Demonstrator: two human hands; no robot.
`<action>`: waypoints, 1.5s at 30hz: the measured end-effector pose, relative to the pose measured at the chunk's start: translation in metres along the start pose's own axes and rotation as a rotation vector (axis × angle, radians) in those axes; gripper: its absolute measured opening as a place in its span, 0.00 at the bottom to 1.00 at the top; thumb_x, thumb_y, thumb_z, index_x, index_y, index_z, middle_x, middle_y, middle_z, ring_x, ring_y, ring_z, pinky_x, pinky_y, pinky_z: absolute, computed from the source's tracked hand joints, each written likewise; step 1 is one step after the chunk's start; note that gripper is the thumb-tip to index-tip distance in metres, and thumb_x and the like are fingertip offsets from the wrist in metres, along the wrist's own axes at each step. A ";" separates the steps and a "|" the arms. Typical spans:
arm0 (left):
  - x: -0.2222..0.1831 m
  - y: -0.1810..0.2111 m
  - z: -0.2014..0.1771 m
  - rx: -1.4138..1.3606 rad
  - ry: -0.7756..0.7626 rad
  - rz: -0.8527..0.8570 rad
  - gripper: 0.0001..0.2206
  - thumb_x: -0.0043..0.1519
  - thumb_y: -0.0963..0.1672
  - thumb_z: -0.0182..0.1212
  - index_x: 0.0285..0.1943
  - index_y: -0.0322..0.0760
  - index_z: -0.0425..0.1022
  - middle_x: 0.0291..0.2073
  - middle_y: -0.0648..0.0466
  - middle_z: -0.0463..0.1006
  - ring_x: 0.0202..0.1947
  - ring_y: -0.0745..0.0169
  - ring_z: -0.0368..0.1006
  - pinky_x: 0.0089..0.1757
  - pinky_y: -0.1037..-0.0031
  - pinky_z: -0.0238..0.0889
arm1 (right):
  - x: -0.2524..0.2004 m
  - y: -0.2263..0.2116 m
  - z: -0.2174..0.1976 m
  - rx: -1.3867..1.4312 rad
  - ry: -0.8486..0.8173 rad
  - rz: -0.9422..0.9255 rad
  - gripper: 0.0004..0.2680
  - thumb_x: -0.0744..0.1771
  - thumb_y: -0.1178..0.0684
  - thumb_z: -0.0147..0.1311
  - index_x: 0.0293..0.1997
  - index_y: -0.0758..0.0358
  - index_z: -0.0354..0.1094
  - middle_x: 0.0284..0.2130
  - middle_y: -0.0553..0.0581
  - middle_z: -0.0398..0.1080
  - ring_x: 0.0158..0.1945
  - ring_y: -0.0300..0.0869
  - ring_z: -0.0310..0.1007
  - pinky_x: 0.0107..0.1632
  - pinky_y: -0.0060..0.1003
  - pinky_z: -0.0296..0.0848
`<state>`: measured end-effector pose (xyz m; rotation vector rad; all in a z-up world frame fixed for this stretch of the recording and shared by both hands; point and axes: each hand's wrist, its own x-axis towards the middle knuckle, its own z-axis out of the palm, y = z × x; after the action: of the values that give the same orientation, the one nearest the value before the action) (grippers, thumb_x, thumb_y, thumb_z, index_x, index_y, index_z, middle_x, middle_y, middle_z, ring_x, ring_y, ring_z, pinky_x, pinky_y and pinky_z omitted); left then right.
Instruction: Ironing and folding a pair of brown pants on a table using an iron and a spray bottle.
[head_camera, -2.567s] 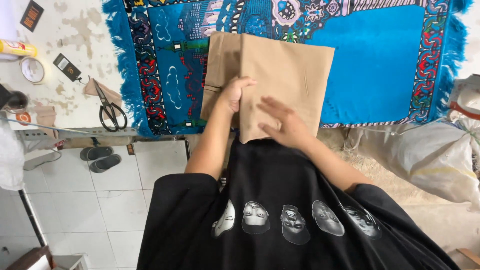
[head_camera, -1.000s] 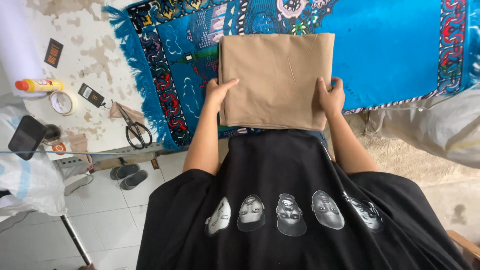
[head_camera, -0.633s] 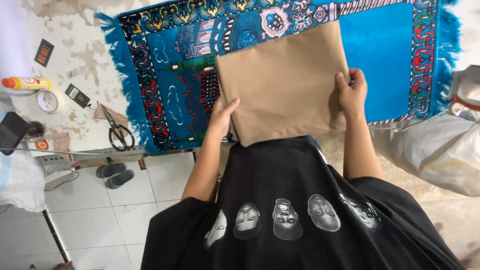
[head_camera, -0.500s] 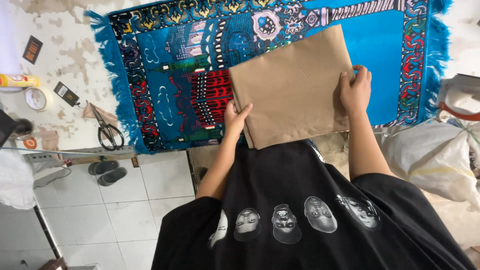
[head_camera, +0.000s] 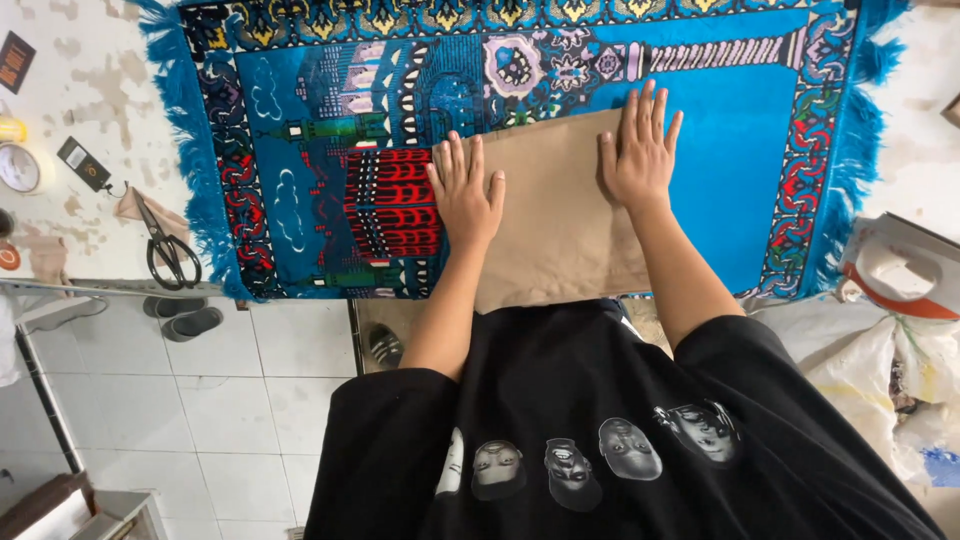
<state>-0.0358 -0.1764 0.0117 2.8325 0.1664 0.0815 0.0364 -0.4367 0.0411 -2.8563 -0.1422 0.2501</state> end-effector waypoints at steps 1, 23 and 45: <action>0.000 -0.003 0.005 0.001 -0.004 -0.003 0.28 0.72 0.56 0.41 0.81 0.49 0.55 0.79 0.47 0.49 0.80 0.46 0.45 0.73 0.47 0.36 | 0.001 0.006 0.006 0.001 -0.005 -0.001 0.26 0.75 0.40 0.31 0.81 0.68 0.39 0.78 0.63 0.32 0.80 0.55 0.24 0.76 0.61 0.26; -0.116 -0.013 0.001 -0.258 -0.006 -0.041 0.38 0.71 0.56 0.45 0.81 0.26 0.41 0.78 0.29 0.40 0.79 0.32 0.38 0.72 0.48 0.38 | -0.151 0.027 0.043 -0.064 0.209 0.027 0.24 0.73 0.40 0.39 0.80 0.60 0.50 0.76 0.74 0.42 0.78 0.67 0.37 0.73 0.68 0.38; -0.034 -0.042 -0.045 -1.161 -0.229 -0.567 0.21 0.51 0.47 0.79 0.52 0.38 0.81 0.43 0.46 0.83 0.47 0.54 0.79 0.48 0.63 0.71 | -0.075 -0.059 -0.122 0.451 0.387 -0.334 0.22 0.70 0.58 0.58 0.76 0.56 0.59 0.61 0.67 0.69 0.67 0.64 0.62 0.67 0.59 0.61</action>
<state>-0.0771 -0.1275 0.0408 1.5535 0.6197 -0.2054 -0.0192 -0.4206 0.1853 -2.3300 -0.4190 -0.3006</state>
